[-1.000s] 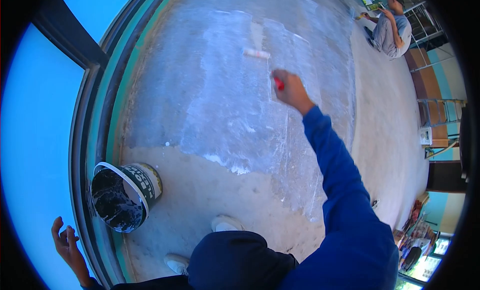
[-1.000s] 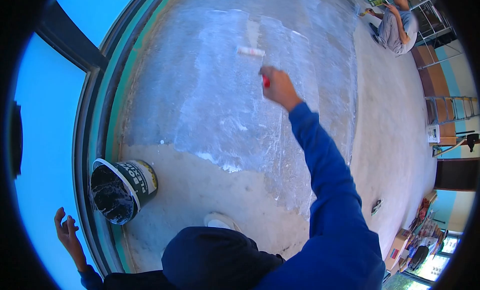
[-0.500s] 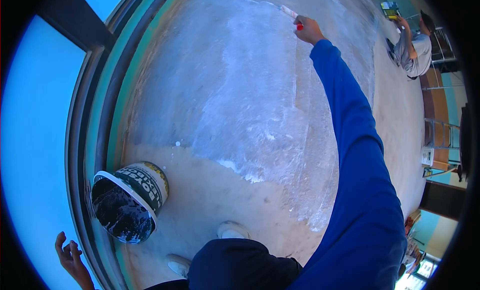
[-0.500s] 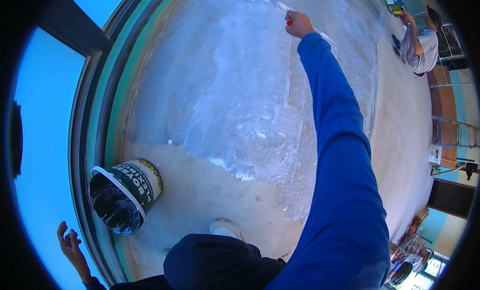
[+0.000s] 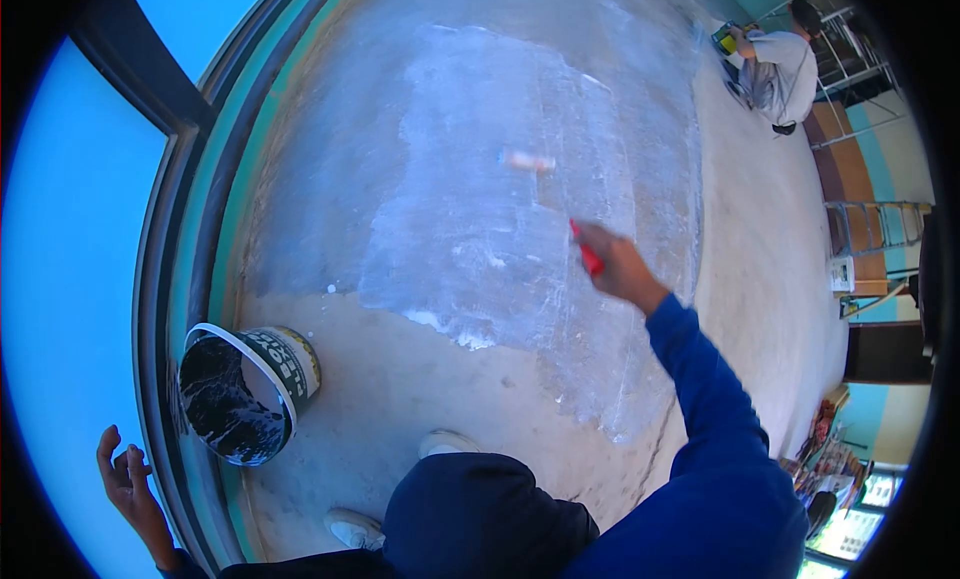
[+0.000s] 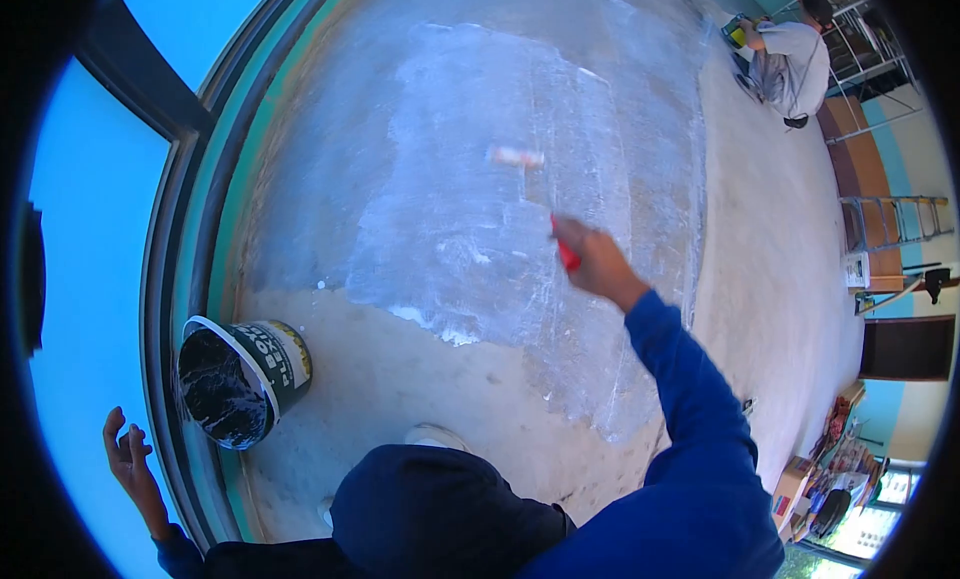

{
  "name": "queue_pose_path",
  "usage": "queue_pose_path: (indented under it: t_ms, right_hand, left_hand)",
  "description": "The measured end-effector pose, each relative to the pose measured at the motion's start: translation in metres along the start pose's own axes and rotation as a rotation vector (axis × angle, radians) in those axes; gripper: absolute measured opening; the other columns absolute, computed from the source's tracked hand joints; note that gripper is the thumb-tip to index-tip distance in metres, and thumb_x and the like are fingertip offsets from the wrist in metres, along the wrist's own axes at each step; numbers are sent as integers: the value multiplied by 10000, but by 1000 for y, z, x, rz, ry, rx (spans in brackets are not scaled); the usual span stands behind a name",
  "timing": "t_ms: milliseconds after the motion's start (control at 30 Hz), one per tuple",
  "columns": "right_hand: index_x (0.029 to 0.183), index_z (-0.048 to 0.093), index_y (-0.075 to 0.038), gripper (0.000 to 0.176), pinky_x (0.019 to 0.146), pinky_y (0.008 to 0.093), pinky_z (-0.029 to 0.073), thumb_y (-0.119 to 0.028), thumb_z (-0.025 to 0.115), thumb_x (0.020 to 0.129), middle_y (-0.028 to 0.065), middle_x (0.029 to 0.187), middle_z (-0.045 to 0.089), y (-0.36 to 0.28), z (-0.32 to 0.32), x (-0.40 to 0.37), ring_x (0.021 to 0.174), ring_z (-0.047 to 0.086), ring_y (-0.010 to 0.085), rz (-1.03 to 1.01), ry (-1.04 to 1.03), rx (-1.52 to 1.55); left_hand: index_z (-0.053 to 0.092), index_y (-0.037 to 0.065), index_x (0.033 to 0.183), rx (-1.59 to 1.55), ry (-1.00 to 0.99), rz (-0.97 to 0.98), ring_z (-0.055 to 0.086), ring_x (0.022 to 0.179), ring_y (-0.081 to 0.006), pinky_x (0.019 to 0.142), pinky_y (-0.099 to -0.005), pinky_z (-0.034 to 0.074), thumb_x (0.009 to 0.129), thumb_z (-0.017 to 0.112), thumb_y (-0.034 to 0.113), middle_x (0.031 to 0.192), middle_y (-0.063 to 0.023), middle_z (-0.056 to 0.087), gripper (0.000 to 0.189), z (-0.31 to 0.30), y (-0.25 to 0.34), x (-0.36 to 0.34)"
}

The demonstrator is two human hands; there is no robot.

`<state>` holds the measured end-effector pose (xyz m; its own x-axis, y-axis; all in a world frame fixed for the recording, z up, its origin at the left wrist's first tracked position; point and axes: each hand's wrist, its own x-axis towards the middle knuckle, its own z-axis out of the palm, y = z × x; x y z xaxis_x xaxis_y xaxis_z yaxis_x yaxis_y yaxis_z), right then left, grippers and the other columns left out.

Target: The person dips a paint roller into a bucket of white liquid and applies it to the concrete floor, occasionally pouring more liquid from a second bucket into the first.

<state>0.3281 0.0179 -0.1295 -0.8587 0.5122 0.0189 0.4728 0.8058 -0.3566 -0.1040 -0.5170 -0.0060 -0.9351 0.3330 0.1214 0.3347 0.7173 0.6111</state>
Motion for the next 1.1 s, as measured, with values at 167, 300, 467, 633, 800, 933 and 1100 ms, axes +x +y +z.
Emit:
queue_pose_path:
  t_ms: [167, 300, 467, 633, 800, 933, 1100]
  right_hand:
    - [1059, 586, -64, 395, 830, 408, 510, 17, 632, 675, 195, 1300, 526, -92, -1, -97, 958, 613, 362, 174, -71, -37]
    - [1051, 584, -55, 391, 799, 414, 517, 18, 626, 669, 194, 1282, 534, -80, 16, -80, 918, 619, 373, 138, 39, -89]
    - [1004, 563, -64, 367, 751, 447, 517, 35, 602, 653, 185, 1018, 608, 22, 16, 51, 876, 616, 385, 73, 191, 8]
    - [945, 627, -78, 278, 763, 421, 509, 12, 611, 683, 193, 947, 655, 117, -10, 183, 873, 638, 368, 46, 189, -145]
    - [958, 645, -106, 254, 789, 406, 515, -29, 635, 716, 184, 952, 670, 164, -20, 272, 899, 641, 373, 131, 158, -237]
    - [963, 650, -120, 247, 805, 404, 519, -64, 659, 722, 168, 958, 679, 178, -13, 308, 894, 644, 373, 158, 214, -258]
    - [957, 643, -113, 225, 805, 402, 513, -69, 640, 737, 172, 981, 669, 170, -18, 285, 900, 643, 359, 124, 140, -273]
  left_hand:
    - [523, 75, 1285, -41, -28, 8, 561, 822, -110, 649, -259, 480, 916, 605, 293, 1139, -62, 588, 436, 1, 9, -2]
    - [521, 66, 1286, 26, -1, -21, 548, 811, -103, 638, -250, 456, 920, 598, 289, 1154, -62, 576, 435, -7, 1, -3]
    - [521, 65, 1290, 60, -3, -66, 526, 784, -96, 637, -246, 432, 921, 596, 286, 1153, -56, 573, 436, -11, -6, -4]
    - [522, 78, 1305, 111, 10, -104, 518, 782, -99, 622, -249, 428, 931, 584, 307, 1202, -58, 555, 443, -18, -22, -4]
    - [516, 79, 1309, 107, 3, -168, 508, 760, -91, 618, -241, 417, 926, 590, 297, 1187, -50, 561, 447, -20, -32, 1]
    - [518, 73, 1303, 164, -21, -216, 503, 753, -83, 623, -243, 413, 922, 597, 281, 1183, -44, 559, 442, -14, -28, -2]
    - [517, 66, 1303, 167, -59, -212, 502, 751, -80, 625, -243, 412, 924, 595, 276, 1177, -45, 562, 440, -17, -31, -4]
